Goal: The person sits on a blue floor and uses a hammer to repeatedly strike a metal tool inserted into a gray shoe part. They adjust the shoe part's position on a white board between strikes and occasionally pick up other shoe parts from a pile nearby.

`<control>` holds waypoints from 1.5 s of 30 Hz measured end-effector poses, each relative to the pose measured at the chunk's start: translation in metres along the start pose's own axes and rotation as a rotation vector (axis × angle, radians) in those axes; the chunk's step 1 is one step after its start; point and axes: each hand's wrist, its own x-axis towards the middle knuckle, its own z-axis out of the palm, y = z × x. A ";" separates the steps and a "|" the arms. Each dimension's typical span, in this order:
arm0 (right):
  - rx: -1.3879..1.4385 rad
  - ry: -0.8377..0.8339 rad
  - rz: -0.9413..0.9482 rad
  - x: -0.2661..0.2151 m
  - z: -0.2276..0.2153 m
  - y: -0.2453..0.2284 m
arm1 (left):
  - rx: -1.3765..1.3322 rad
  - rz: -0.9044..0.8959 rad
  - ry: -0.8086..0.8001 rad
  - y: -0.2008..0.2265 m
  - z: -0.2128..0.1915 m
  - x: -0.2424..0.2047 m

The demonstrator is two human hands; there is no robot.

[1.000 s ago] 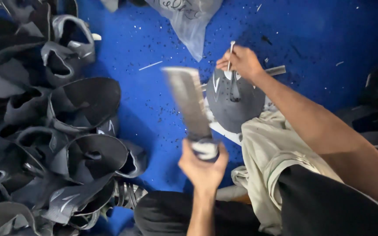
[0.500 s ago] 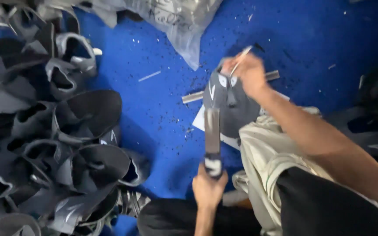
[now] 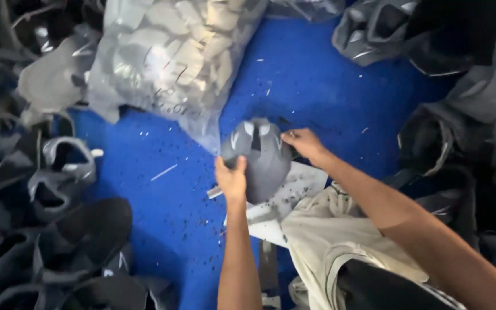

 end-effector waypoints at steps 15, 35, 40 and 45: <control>-1.708 0.587 -0.218 0.155 -0.207 -0.035 | -0.498 -0.648 0.057 -0.205 -0.161 -0.303; 0.209 -0.557 -0.301 -0.219 -0.006 -0.002 | -1.324 -0.812 0.240 0.141 -0.112 -0.159; -0.086 -0.069 -0.232 -0.189 -0.011 -0.070 | -0.598 -0.314 0.305 0.156 -0.131 -0.128; -0.648 -0.277 -0.894 -0.154 0.001 -0.150 | 0.246 0.021 -0.137 0.187 -0.139 -0.084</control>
